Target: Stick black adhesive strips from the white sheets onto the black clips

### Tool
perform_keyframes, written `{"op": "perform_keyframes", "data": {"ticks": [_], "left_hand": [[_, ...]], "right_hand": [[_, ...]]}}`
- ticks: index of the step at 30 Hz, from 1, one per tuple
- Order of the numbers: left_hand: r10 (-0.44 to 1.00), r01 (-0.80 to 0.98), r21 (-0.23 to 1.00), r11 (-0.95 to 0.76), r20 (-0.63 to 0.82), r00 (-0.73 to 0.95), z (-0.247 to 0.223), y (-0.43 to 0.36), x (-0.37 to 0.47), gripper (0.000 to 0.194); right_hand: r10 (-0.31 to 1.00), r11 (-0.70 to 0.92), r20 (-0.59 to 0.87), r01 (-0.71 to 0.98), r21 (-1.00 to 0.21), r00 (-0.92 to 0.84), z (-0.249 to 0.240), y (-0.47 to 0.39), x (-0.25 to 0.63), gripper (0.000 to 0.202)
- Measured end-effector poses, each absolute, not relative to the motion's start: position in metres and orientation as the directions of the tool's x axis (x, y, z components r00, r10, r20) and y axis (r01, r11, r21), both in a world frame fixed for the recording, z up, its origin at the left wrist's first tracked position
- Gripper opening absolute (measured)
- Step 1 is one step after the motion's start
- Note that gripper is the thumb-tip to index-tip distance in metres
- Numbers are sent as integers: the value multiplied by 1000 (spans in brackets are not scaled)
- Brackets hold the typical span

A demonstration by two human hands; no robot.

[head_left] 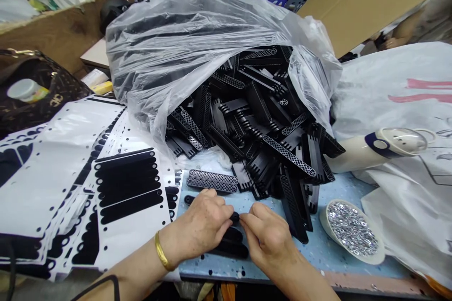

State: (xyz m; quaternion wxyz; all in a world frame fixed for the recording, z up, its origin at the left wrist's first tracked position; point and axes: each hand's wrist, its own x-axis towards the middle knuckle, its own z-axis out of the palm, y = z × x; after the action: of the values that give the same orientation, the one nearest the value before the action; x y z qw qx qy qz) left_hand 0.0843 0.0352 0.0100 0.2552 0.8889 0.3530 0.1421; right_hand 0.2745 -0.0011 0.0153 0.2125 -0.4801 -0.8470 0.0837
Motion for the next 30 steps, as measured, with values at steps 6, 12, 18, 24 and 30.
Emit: {"op": "perform_keyframes", "data": {"ticks": [6,12,18,24,30], "left_hand": [[702,522,611,-596,80,708,10,36,84,9],[706,500,642,-581,91,703,10,38,84,9],[728,517,657,-549,73,681,4,40,88,14],[743,503,686,-526,84,664,-2,39,89,7],[746,479,693,-538,126,654,-7,39,88,9]], "right_hand": [[894,402,52,744,-534,-446,22,17,276,25],[919,89,-211,696,-712,-333,21,29,276,19],[956,195,-15,675,-711,-293,23,20,276,23],[976,217,123,744,-632,-180,9,-9,301,28],[912,281,387,895,-348,-136,-20,-37,339,20]]}}
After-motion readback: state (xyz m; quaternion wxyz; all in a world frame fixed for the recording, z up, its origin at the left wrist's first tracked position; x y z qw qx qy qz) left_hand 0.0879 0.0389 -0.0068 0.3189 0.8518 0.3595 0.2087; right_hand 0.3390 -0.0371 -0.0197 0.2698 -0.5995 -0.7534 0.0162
